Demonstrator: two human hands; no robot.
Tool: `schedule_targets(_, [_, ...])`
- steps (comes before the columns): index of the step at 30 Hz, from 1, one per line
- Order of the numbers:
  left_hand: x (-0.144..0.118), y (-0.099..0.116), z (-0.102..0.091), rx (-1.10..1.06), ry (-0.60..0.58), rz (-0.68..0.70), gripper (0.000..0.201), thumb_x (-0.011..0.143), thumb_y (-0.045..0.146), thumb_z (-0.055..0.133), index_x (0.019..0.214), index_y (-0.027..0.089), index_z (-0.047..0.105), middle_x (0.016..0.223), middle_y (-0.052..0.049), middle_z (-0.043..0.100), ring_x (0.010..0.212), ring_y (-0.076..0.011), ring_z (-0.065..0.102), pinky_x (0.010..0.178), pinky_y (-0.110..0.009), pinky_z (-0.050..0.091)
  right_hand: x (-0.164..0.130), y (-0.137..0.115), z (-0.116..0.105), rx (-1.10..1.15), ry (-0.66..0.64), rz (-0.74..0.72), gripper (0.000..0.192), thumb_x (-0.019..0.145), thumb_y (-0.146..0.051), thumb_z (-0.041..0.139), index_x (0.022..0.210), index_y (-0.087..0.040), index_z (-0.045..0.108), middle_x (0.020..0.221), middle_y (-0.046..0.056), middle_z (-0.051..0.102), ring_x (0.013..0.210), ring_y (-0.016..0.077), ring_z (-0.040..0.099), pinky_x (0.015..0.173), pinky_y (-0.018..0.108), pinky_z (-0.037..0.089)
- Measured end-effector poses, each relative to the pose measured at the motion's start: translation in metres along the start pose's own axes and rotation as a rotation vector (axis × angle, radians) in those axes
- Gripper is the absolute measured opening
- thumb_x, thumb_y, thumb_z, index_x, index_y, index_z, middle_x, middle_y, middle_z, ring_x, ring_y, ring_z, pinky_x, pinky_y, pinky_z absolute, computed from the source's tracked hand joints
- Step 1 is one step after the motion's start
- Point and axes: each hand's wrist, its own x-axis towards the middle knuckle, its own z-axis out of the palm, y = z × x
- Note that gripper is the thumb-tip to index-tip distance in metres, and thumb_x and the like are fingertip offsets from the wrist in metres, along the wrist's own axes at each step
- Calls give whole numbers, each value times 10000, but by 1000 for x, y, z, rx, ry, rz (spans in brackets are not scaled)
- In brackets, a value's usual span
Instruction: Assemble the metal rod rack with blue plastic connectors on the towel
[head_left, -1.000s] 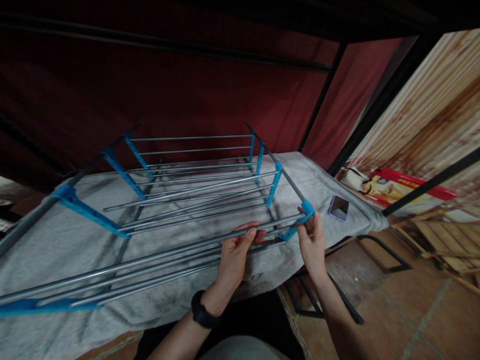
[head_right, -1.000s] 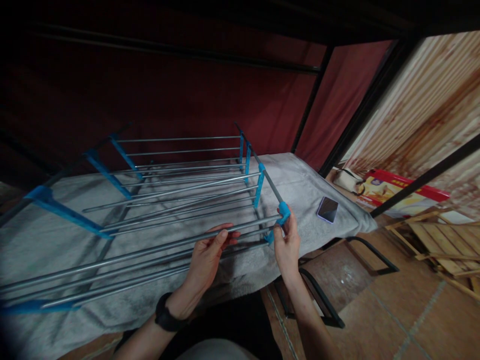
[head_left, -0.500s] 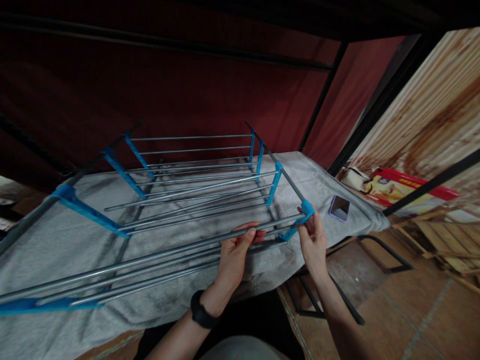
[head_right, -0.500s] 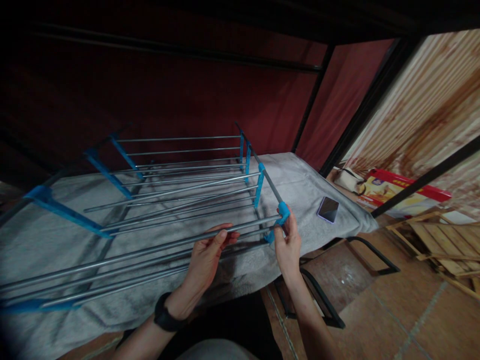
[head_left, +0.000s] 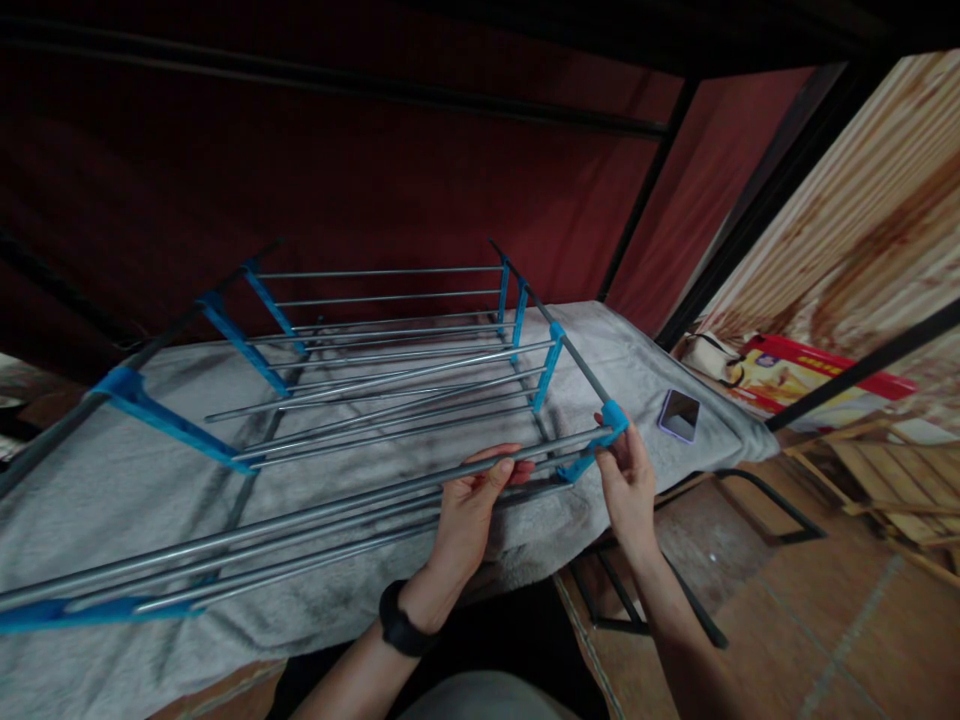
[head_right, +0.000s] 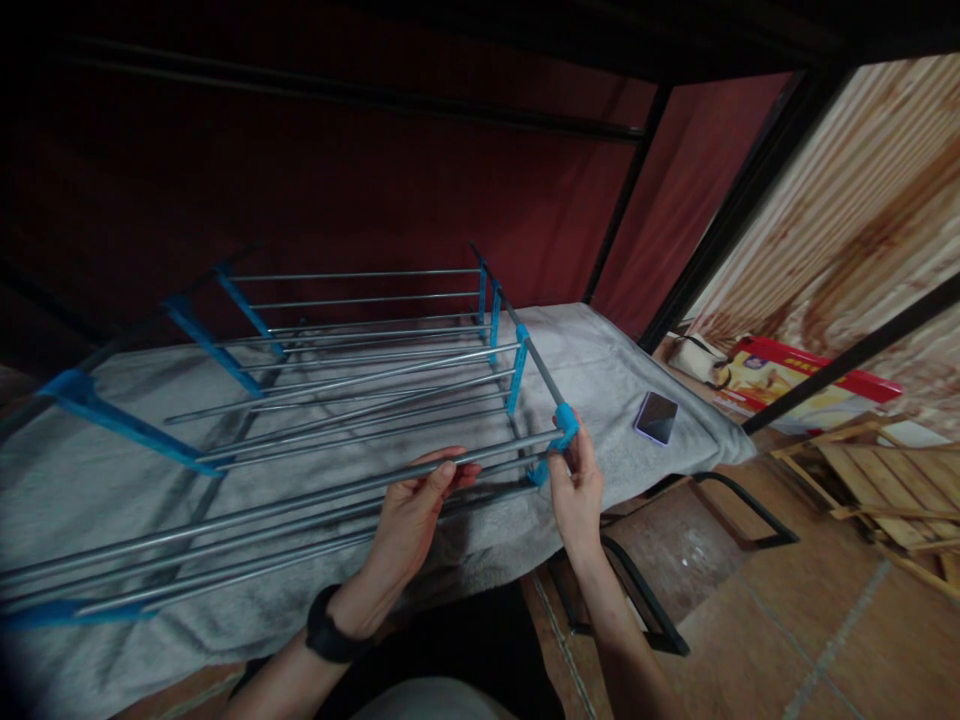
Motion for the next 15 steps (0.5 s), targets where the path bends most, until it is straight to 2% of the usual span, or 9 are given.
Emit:
schedule_targets(5, [3, 0, 1, 10, 16, -5, 323, 797, 395, 797, 1012, 157, 766, 881, -56, 782, 856, -204, 752, 871, -330, 583, 0, 0, 0, 7, 8, 21, 601, 856, -341, 648, 1439, -244, 537, 1445, 96, 584, 1330, 254, 552, 1171, 502, 367])
schedule_targets(10, [-1, -10, -1, -57, 32, -53, 340, 787, 402, 803, 1022, 159, 769, 904, -64, 788, 876, -202, 750, 877, -322, 575, 0, -1, -1, -16, 6, 20, 598, 850, -341, 635, 1432, -237, 540, 1386, 114, 627, 1266, 258, 596, 1124, 493, 410])
schedule_targets(15, [-5, -11, 2, -79, 47, -69, 385, 773, 418, 813, 1036, 142, 756, 849, -76, 784, 829, -204, 749, 828, -313, 572, -4, -4, 2, -44, 4, 7, 602, 835, -334, 645, 1418, -234, 532, 1399, 125, 601, 1275, 270, 576, 1113, 518, 401])
